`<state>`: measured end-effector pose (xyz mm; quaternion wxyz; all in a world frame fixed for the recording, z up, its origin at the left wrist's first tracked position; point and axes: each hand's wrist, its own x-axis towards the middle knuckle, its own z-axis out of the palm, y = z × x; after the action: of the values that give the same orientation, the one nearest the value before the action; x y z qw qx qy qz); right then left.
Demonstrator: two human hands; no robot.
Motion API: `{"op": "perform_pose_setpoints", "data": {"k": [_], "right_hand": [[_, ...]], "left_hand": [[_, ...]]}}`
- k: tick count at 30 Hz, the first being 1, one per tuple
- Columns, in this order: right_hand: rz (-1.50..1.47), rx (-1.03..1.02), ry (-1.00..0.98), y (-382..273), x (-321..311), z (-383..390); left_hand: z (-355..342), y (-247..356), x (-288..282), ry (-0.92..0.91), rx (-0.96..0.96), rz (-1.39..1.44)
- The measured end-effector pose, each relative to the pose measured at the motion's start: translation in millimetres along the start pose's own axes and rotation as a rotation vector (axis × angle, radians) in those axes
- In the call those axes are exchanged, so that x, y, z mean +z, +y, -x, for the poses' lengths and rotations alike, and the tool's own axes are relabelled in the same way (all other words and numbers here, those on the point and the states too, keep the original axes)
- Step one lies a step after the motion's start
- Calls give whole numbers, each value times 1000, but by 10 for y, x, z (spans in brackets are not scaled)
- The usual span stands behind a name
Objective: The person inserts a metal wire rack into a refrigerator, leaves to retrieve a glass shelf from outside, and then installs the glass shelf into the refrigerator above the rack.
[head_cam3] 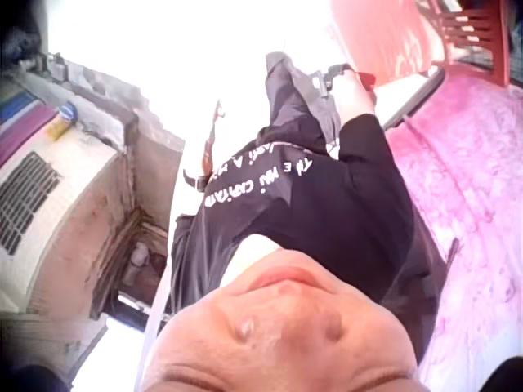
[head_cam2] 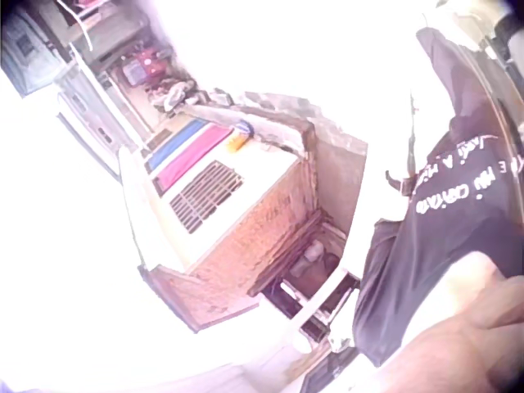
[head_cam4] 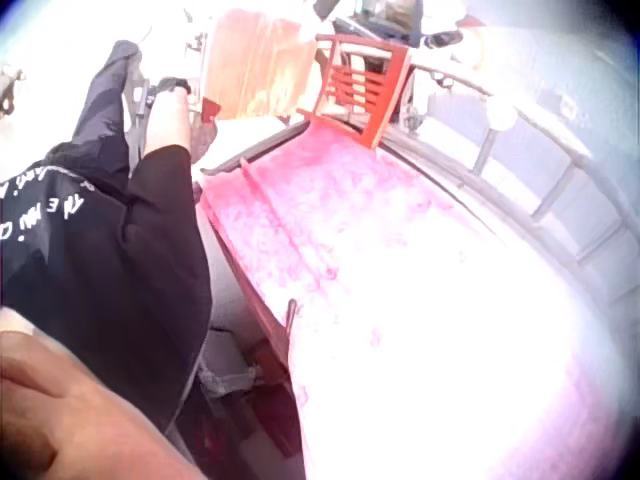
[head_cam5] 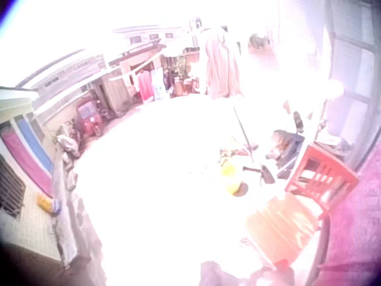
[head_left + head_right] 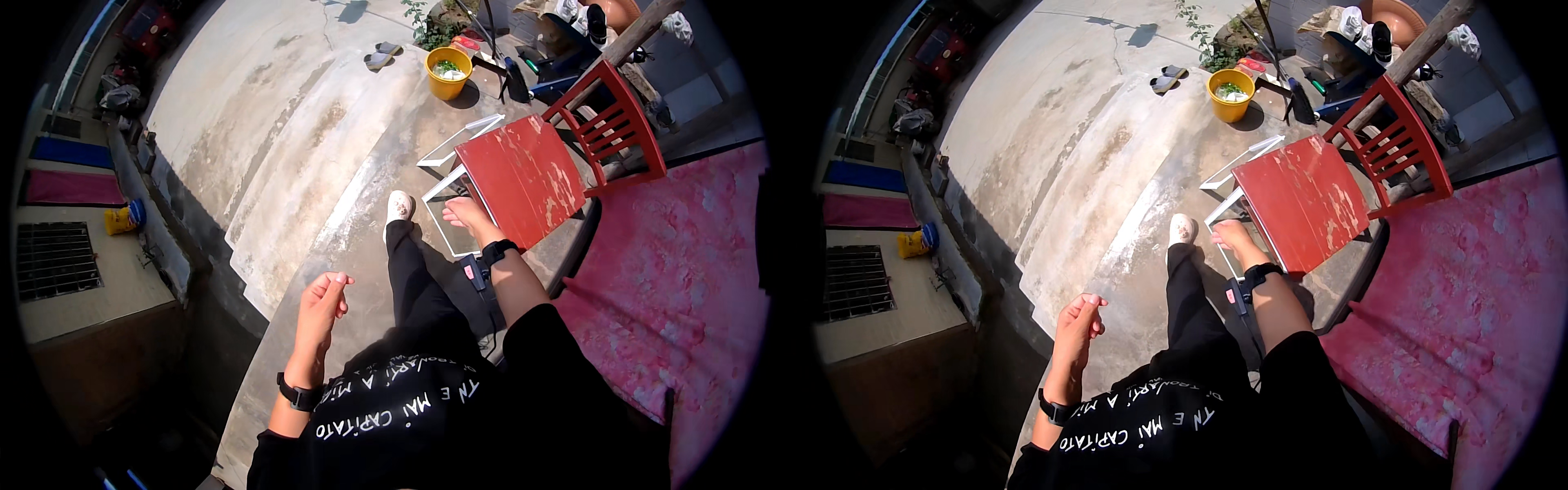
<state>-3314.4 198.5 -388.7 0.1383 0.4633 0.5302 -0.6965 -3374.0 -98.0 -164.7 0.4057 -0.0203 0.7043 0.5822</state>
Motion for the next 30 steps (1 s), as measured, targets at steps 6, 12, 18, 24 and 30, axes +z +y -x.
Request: {"op": "perform_pose_setpoints", "data": {"k": [6, 12, 18, 24, 30], "right_hand": [[-129, 218, 533, -83, 188, -2325], [-176, 531, 930, -52, 71, -3188], [-260, 95, 1048, 592, -7, -3750], [58, -116, 1087, -389, 422, -3668], [-668, -15, 578, -978, 981, -2445]], "left_hand": [[-1706, 597, -283, 28, -225, -82], [-2480, 676, -798, 116, -427, -207], [-3021, 808, -1008, 78, -526, -247], [-3080, 918, -1197, -13, -483, -242], [-2991, 771, -1780, -99, -350, -142]]}}
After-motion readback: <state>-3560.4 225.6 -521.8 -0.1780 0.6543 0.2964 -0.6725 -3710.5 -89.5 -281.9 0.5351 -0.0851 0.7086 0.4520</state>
